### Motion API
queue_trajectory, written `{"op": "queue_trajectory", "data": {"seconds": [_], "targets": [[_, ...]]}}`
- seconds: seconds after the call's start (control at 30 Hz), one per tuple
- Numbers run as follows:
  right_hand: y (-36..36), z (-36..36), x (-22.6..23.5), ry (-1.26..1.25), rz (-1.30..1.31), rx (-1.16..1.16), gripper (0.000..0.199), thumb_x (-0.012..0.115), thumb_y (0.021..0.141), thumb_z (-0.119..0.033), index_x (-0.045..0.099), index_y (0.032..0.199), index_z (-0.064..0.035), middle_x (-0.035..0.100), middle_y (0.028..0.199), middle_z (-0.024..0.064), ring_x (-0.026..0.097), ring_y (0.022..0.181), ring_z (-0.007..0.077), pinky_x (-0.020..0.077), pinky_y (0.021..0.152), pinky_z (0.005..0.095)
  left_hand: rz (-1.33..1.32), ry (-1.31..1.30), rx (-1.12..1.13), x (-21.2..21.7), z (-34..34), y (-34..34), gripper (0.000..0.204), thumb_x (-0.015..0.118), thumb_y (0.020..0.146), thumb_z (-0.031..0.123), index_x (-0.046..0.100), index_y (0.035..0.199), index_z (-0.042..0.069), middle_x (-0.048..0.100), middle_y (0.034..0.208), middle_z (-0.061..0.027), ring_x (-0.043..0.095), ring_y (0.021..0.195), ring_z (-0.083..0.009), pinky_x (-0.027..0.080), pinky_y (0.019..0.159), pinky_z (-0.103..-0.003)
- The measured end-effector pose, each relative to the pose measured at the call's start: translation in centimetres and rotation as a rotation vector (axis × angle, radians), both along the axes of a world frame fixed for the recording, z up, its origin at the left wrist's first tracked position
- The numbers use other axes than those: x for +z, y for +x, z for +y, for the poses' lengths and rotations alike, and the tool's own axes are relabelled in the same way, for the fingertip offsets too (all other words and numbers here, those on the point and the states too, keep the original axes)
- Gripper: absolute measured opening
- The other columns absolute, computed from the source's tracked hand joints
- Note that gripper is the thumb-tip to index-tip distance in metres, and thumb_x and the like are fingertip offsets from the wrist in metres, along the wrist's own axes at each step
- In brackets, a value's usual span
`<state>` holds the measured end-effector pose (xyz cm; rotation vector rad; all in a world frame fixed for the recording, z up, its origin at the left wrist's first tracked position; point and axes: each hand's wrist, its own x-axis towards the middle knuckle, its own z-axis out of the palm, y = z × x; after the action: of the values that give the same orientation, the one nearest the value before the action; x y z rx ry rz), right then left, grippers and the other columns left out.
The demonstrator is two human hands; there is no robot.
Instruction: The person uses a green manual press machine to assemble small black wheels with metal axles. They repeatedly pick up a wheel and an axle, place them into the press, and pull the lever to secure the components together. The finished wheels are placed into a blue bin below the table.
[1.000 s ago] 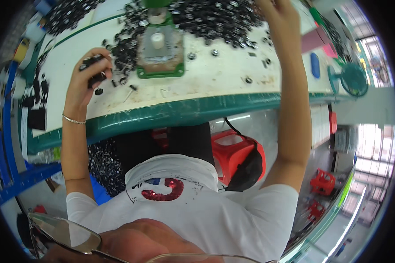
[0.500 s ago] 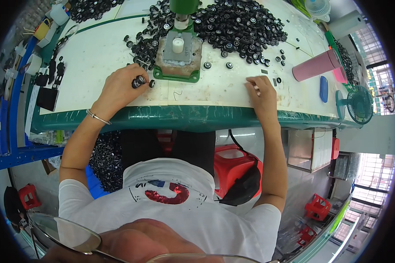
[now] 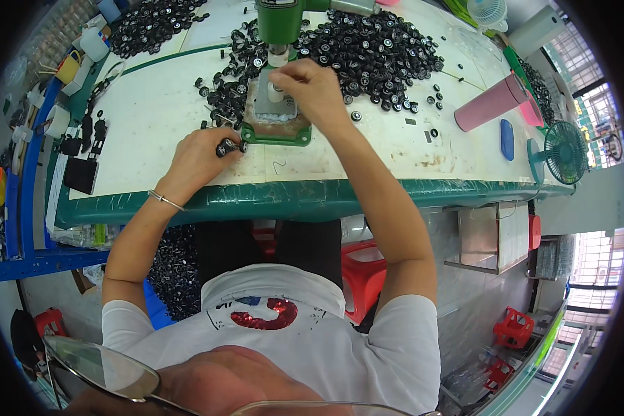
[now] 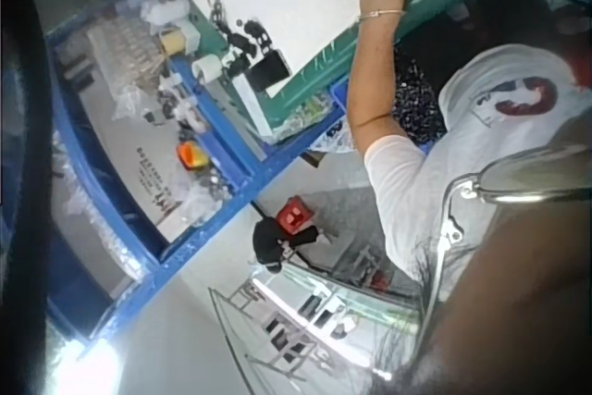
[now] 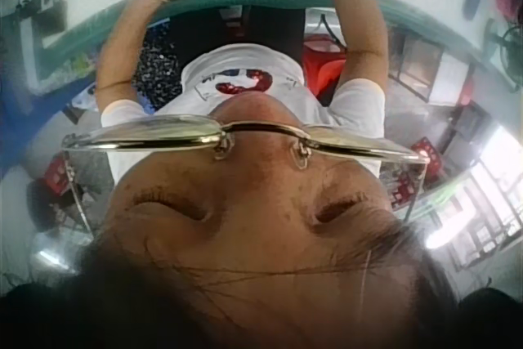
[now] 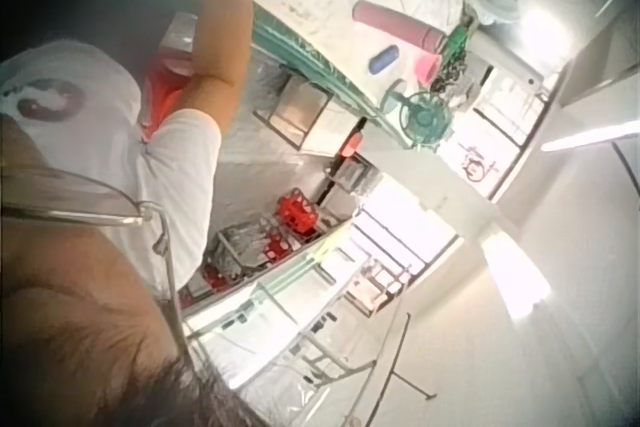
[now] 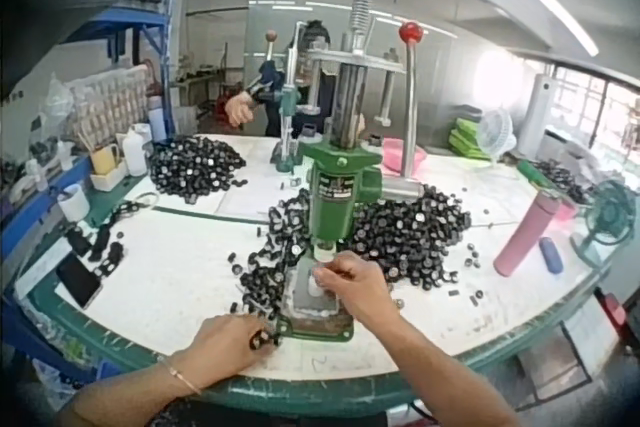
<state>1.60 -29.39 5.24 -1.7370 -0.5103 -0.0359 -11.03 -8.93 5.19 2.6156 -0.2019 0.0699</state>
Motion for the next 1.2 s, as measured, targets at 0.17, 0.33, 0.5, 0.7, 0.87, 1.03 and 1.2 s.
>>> {"op": "queue_trajectory", "data": {"seconds": [0.17,0.33,0.5,0.7,0.87,1.03,1.2], "targets": [[0.6,0.5,-1.1,-0.144,-0.175,-0.057,0.033,0.072,0.082,-0.029,0.071,0.095,0.002,0.065,0.098,0.0089,0.063,0.083,0.0177,0.0492,0.072,0.0301,-0.112,-0.01,-0.106,-0.7,0.2,0.2,0.012,0.07,0.076,0.015,0.066,0.087,0.011,0.063,0.085,-0.0034,0.063,0.073,-0.0266,0.05,0.067,-0.038],[0.6,0.9,-1.1,-0.108,0.155,-0.044,0.031,0.07,0.084,-0.029,0.072,0.097,-0.0007,0.067,0.092,0.0085,0.062,0.084,0.0156,0.0486,0.073,0.0299,0.017,-0.7,-0.1,-0.7,0.5,1.5,0.011,0.07,0.082,0.015,0.067,0.089,0.008,0.064,0.079,-0.0012,0.058,0.06,-0.0082,0.04,0.049,-0.022],[-0.4,1.0,-1.3,-0.046,0.046,-0.014,0.029,0.059,0.091,-0.028,0.072,0.103,-0.0053,0.067,0.092,0.007,0.058,0.084,0.0125,0.0452,0.077,0.027,0.189,-1.197,0.075,2.4,-1.3,3.9,0.014,0.07,0.083,0.014,0.067,0.093,0.006,0.063,0.071,-0.0015,0.055,0.057,-0.0023,0.027,0.041,-0.016],[0.7,-0.9,1.3,0.198,0.154,-0.167,0.037,0.05,0.098,-0.033,0.067,0.112,-0.0041,0.066,0.1,0.0014,0.057,0.083,0.0079,0.0438,0.072,0.0234,0.167,-1.171,0.066,1.7,-2.3,6.6,0.019,0.075,0.079,0.015,0.068,0.093,0.005,0.063,0.07,-0.0003,0.053,0.054,-0.0034,0.031,0.043,-0.017],[4.4,-5.8,7.1,0.264,0.047,-0.243,0.041,0.048,0.097,-0.039,0.065,0.113,-0.0051,0.066,0.102,0.0024,0.058,0.081,0.0087,0.0444,0.069,0.0228,0.101,-1.114,0.007,1.8,-3.9,8.4,0.016,0.076,0.076,0.011,0.069,0.088,0.004,0.064,0.071,-0.0011,0.051,0.052,-0.0041,0.035,0.046,-0.018],[7.3,-5.5,15.4,0.301,-0.165,0.035,0.034,0.046,0.099,-0.03,0.061,0.112,-0.0019,0.063,0.103,0.0073,0.057,0.096,0.0184,0.0426,0.09,0.032,0.064,-1.156,0.069,1.9,-4.3,9.0,0.015,0.077,0.074,0.007,0.069,0.086,0.002,0.064,0.071,-0.0018,0.05,0.051,-0.0051,0.039,0.05,-0.019],[9.6,-1.8,23.9,0.481,0.026,0.059,0.024,0.054,0.097,-0.031,0.058,0.097,-0.0076,0.052,0.069,0.0009,0.051,0.057,0.0108,0.0423,0.049,0.0222,0.069,-1.149,0.033,1.8,-4.0,9.3,0.018,0.079,0.073,0.013,0.071,0.086,0.004,0.065,0.072,-0.0012,0.052,0.051,-0.005,0.041,0.053,-0.02]]}}
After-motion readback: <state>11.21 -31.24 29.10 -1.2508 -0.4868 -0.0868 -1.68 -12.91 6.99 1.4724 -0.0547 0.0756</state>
